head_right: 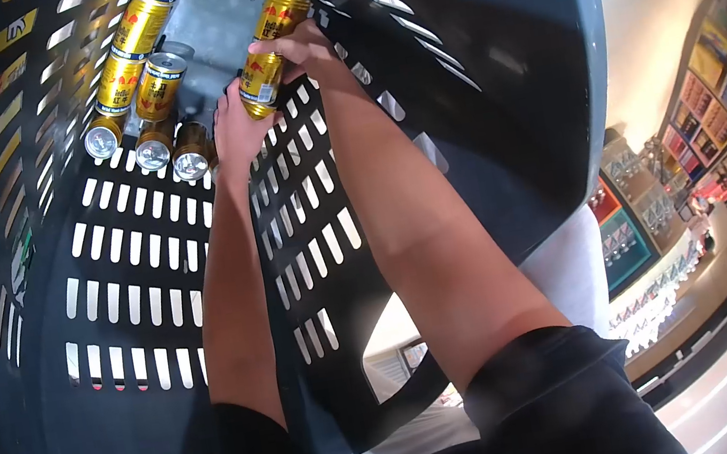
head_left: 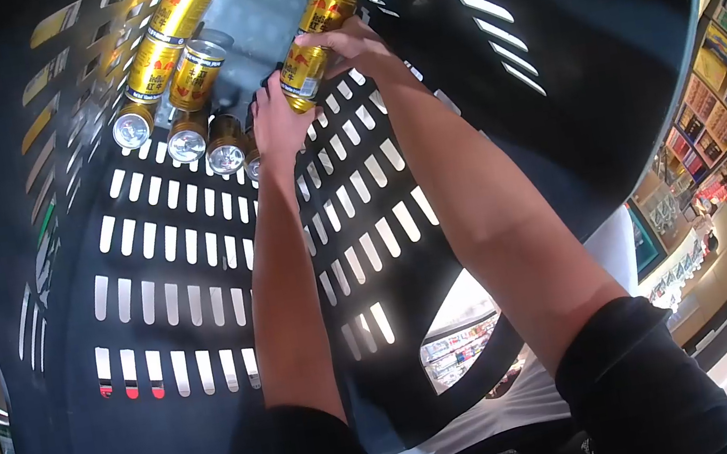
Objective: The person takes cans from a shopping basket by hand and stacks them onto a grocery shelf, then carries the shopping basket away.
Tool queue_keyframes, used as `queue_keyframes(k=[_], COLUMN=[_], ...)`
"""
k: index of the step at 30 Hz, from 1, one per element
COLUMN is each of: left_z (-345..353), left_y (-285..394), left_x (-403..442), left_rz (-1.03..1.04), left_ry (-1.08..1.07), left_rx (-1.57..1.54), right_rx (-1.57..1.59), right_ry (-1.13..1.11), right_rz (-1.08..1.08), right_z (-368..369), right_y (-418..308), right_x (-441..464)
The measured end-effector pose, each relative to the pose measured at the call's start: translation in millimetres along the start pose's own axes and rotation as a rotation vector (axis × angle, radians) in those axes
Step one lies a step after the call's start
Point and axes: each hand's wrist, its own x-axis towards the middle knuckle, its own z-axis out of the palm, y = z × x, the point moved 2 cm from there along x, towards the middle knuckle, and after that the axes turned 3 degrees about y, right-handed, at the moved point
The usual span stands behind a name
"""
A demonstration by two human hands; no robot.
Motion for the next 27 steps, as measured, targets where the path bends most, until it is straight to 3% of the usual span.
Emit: queue_keyframes(k=[6, 10, 11, 12, 13, 14, 15, 16, 17, 18, 20, 22, 23, 26, 27], left_z=[-4.9, -32.8, -48.7, -70.3, -90.4, -110.5, -126.5, -139.0, -146.0, -161.2, -228.1, -277.7, -305.6, -380.1, -400.4], left_y=[11.0, 43.9, 55.6, 79.9, 102.5, 121.3, 133.8, 143.6, 151.7, 166.1, 233.3, 301.0, 339.4, 430.9, 459.1], left_x=[-19.6, -68.4, -83.7, -103.8, -127.3, -153.9, -181.1, -205.4, -229.0, -253.9, -326.7, -389.2, -418.4, -464.7, -470.9], left_rz=[0.216, 0.234, 0.260, 0.294, 0.269, 0.247, 0.232, 0.216, 0.215, 0.219, 0.299, 0.241, 0.207, 0.480, 0.352], left_ry=[0.352, 0.417, 0.430, 0.454, 0.481, 0.515, 0.575, 0.649, 0.676, 0.700, 0.772, 0.875, 0.855, 1.076, 1.066], left_rx=[0.025, -0.223, -0.295, -0.255, -0.215, -0.172, -0.089, -0.012, -0.119, -0.233, -0.331, -0.267, -0.409, -0.458, -0.438], right_rx=[-0.049, -0.253, -0.274, -0.283, -0.260, -0.193, -0.089, -0.231, -0.198, -0.323, -0.320, -0.322, -0.346, -0.381, -0.386], right_ry=[0.166, 0.228, 0.231, 0.349, 0.288, 0.156, 0.048, 0.300, 0.261, 0.311, 0.210, 0.220, 0.198, 0.176, 0.172], right_rz=[-0.018, -0.153, -0.230, -0.145, -0.365, -0.349, -0.530, -0.537, -0.627, -0.527, -0.583, -0.787, -0.834, -1.041, -1.139], right_z=[12.7, 11.0, 12.8, 16.7, 16.7, 17.8, 17.1, 18.5, 18.4, 15.4, 7.9, -4.3, -9.3, -23.7, -25.6], right_y=[3.1, -22.0, -48.6, -64.5, -80.3, -108.5, -116.1, -132.2, -165.7, -193.4, -266.2, -329.8, -366.5, -460.0, -493.3], right_x=[-10.5, -62.4, -94.8, -121.8, -146.0, -194.9, -217.7, -260.0, -312.7, -358.9, -467.5, -554.8, -597.2, -704.8, -731.3])
